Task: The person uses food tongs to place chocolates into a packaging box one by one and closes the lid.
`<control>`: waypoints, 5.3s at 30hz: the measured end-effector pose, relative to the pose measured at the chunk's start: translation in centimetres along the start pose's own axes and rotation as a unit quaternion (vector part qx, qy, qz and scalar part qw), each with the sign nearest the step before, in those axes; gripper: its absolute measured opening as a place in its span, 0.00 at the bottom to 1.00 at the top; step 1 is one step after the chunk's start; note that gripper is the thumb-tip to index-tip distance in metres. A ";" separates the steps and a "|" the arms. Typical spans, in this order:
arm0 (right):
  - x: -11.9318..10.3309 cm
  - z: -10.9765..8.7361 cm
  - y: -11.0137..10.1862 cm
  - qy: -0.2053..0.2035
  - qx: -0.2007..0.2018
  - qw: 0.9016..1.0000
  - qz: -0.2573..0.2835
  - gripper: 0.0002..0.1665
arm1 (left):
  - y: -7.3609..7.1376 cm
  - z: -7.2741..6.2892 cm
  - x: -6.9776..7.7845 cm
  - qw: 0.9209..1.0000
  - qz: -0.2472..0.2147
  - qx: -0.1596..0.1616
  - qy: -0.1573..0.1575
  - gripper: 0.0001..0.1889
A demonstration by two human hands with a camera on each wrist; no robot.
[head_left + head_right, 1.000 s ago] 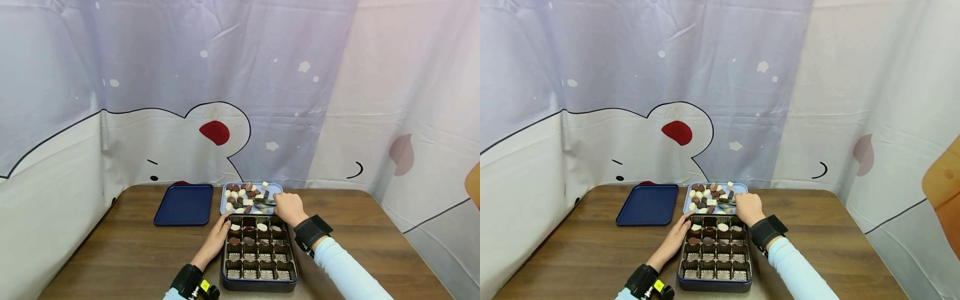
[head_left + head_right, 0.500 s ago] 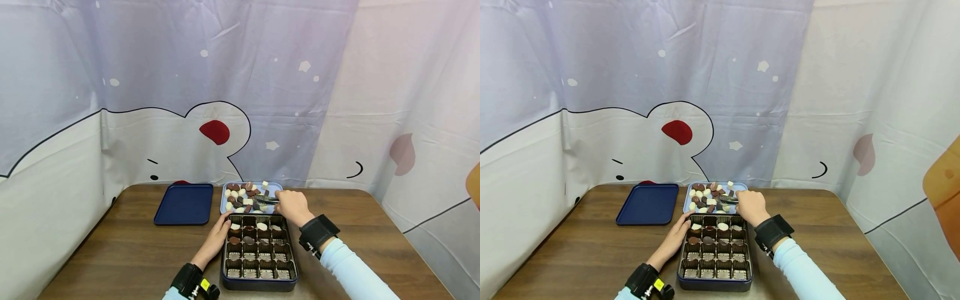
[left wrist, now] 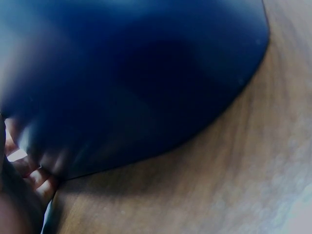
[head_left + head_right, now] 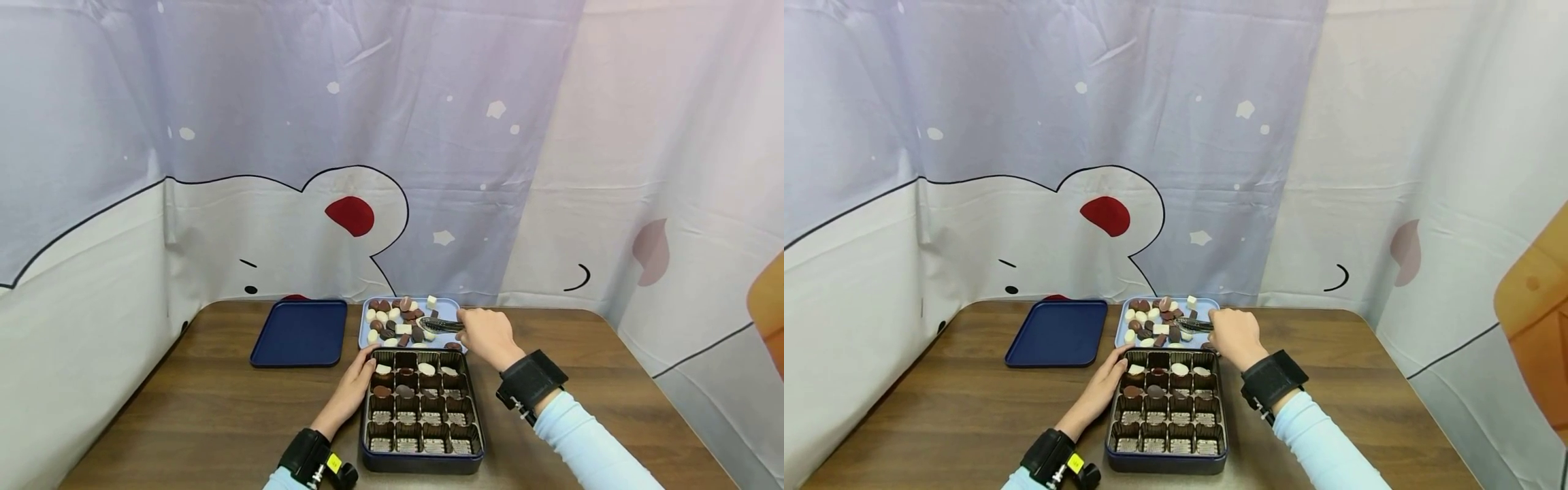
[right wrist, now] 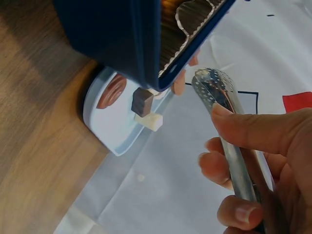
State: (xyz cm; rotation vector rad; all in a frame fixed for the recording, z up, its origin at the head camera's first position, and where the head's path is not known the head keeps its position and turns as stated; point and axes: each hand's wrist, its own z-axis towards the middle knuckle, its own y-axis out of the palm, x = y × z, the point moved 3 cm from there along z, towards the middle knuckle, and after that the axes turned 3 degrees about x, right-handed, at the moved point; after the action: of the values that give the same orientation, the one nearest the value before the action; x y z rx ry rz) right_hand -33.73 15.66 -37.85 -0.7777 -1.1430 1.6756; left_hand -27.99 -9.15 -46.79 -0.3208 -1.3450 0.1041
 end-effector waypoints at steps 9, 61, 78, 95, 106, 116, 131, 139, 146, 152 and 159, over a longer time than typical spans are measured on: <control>0.8 -0.1 1.4 0.018 -0.036 0.999 -0.011 0.09 | 0.0 0.0 -0.2 1.000 0.004 0.002 -0.002 0.22; 2.3 -5.2 -6.0 -0.012 -0.062 0.998 0.022 0.13 | 0.5 1.2 -4.0 1.000 0.008 0.007 0.016 0.23; 1.7 -7.4 -6.3 -0.034 -0.089 0.995 0.031 0.16 | 0.5 1.2 -4.1 1.000 0.013 0.013 0.014 0.24; 0.2 -4.0 -4.6 0.017 -0.064 0.997 0.045 0.16 | 0.4 1.3 -4.2 0.999 0.025 0.018 0.014 0.23; 0.3 -1.4 -0.6 0.065 -0.106 0.991 0.050 0.19 | 0.5 1.3 -4.3 1.000 0.015 0.014 0.015 0.23; -0.2 -0.1 2.1 0.067 -0.140 0.986 0.056 0.12 | 0.4 0.9 -3.3 1.000 0.011 0.012 0.014 0.23; -1.4 1.4 3.4 0.072 -0.128 0.987 0.063 0.07 | 0.2 0.3 -1.2 1.000 0.014 0.006 0.010 0.22; -1.7 1.4 3.6 0.070 -0.096 0.991 0.058 0.12 | 0.5 1.3 -4.0 1.000 0.021 0.008 0.014 0.24; -1.4 1.1 3.3 0.063 -0.075 0.993 0.060 0.17 | 0.5 1.3 -4.1 1.000 0.013 0.007 0.011 0.24; -0.9 0.8 2.5 0.069 -0.071 0.993 0.066 0.17 | 0.5 1.3 -4.2 1.000 0.021 0.010 0.019 0.24; -0.4 0.7 1.0 0.075 -0.065 0.992 0.072 0.10 | 0.5 1.1 -4.1 1.000 0.020 0.010 0.012 0.24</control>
State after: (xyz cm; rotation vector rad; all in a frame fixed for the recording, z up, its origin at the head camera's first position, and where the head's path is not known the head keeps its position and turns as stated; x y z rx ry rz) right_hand -34.53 14.96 -38.51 -1.0733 -1.1208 1.6408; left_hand -29.96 -9.49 -50.58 -0.3312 -1.3125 0.1455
